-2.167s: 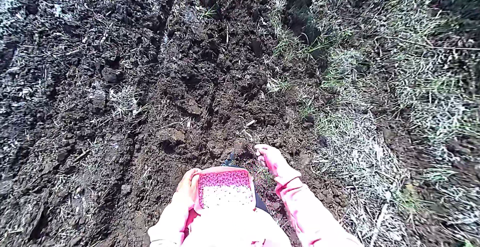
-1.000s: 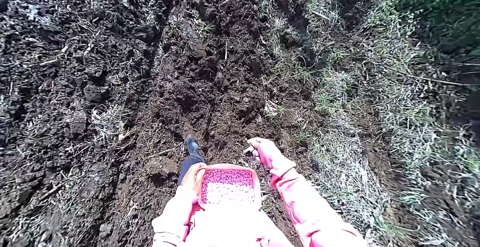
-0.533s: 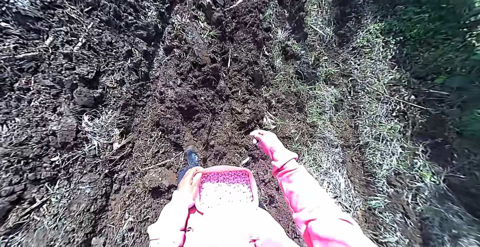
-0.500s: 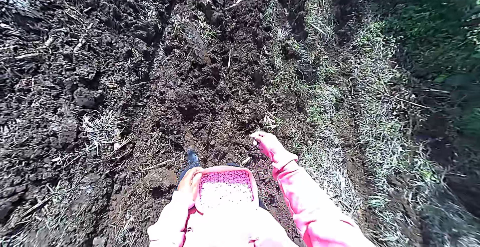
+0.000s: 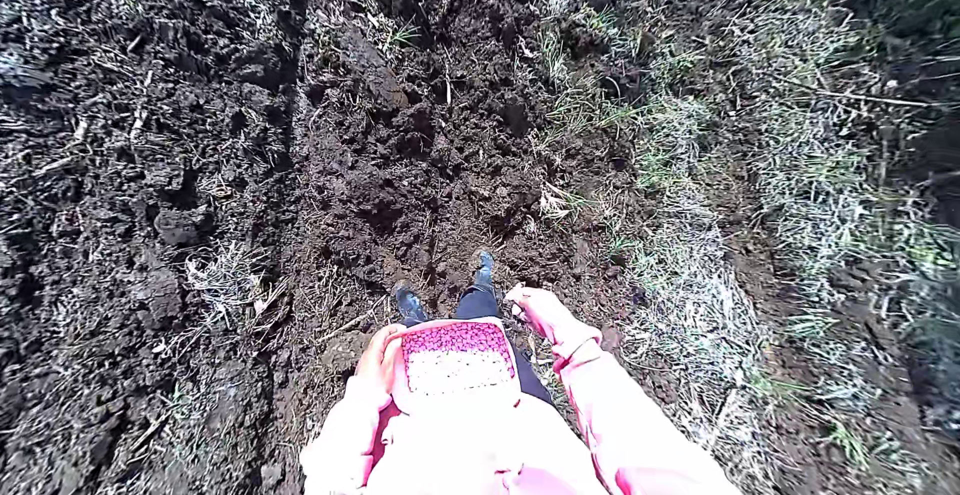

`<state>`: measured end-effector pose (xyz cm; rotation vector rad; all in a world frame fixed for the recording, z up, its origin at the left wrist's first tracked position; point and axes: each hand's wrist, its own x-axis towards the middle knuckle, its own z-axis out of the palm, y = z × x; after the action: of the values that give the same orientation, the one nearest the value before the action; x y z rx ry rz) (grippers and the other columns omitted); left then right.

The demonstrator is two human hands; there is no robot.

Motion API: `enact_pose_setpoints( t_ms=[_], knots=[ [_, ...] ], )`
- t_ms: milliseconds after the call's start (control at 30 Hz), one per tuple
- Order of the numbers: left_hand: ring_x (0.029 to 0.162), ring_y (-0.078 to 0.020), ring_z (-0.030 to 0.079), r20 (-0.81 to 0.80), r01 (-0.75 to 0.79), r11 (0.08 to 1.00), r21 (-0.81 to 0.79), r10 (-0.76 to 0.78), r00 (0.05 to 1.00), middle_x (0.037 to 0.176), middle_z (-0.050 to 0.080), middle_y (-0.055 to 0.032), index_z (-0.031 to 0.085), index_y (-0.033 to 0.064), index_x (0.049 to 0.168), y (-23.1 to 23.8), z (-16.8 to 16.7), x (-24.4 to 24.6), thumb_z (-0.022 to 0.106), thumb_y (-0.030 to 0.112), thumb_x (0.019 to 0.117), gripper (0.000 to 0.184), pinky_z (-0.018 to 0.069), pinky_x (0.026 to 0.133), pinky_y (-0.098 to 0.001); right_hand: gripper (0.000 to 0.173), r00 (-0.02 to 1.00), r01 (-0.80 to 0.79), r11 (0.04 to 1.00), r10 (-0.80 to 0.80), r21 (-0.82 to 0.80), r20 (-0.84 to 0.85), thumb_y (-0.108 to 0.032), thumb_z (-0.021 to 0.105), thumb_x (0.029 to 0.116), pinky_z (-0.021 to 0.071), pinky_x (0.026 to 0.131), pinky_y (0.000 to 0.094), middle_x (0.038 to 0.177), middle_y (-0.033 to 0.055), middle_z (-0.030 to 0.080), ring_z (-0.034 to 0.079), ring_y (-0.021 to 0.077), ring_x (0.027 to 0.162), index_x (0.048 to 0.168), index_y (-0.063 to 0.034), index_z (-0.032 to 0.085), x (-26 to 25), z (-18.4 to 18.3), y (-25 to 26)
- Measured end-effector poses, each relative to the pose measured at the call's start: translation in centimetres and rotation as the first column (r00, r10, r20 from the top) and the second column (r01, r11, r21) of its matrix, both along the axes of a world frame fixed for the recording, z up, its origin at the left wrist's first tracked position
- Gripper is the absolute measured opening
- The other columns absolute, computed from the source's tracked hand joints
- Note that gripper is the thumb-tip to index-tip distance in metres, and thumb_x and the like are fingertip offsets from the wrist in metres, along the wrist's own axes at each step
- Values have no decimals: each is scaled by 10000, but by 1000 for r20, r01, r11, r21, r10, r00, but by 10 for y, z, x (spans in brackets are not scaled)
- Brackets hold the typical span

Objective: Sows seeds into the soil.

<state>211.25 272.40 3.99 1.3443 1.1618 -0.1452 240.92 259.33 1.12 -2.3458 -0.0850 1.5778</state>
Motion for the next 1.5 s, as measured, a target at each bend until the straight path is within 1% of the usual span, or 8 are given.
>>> enact_pose_setpoints(
  t_ms=[300,500,633,733,867,1000,1200,1500],
  knots=[
    [1272,-323,595,-30,114,993,19,-113,993,1349,613,-253,602,-56,1322,24,10,30,456,29,1061,311,430,1116,-456,268,1000,7,1000,-7,14,4,-181,471,1090,424,595,270,849,30,614,486,77,620,1240,-61,658,20,5,-8],
    [1266,-312,602,-12,121,993,17,-121,993,1334,625,-247,601,-52,1327,19,7,57,460,47,1067,312,432,1115,-449,328,958,258,909,-286,327,38,-198,466,1099,374,500,236,780,-7,537,437,63,549,1398,-87,543,54,43,58],
    [1283,-328,592,-29,137,990,15,-137,990,1344,620,-258,599,-55,1331,23,8,88,462,51,1070,314,418,1128,-457,260,925,348,829,-381,438,-14,-163,479,1097,389,482,208,771,-6,556,461,53,534,1314,-49,563,94,63,100],
    [1291,-330,588,-44,140,990,18,-139,989,1351,618,-254,587,-51,1349,30,8,113,457,68,1079,322,412,1135,-466,246,931,358,843,-356,402,-82,-29,479,1063,472,571,222,878,33,588,534,71,619,1296,-3,555,119,53,101],
    [1293,-333,585,-28,67,995,69,-65,997,1357,612,-257,594,-52,1338,43,4,162,452,58,1078,316,412,1132,-466,288,908,418,866,-388,276,-156,72,390,1026,474,556,238,843,35,608,533,77,592,1236,21,581,147,18,81],
    [1317,-324,571,-50,68,992,111,-63,997,1388,599,-240,609,-29,1334,53,4,230,457,76,1080,315,402,1150,-463,234,854,511,837,-469,196,-223,-23,393,1076,428,488,228,728,7,572,485,70,519,1197,5,592,189,-6,48],
    [1340,-327,555,-135,186,979,89,-173,976,1413,580,-239,578,-22,1376,58,12,314,453,105,1092,335,389,1164,-462,240,867,498,853,-488,156,-102,-105,438,1083,364,465,217,710,-14,550,428,52,498,1228,-26,613,281,-11,9],
    [1359,-316,535,-100,230,965,128,-218,971,1432,561,-239,581,-25,1372,60,21,370,446,97,1092,334,378,1175,-435,247,873,485,833,-476,265,-101,-88,421,1091,362,467,210,709,-20,548,432,46,500,1239,-23,608,339,-1,30]
  ],
)
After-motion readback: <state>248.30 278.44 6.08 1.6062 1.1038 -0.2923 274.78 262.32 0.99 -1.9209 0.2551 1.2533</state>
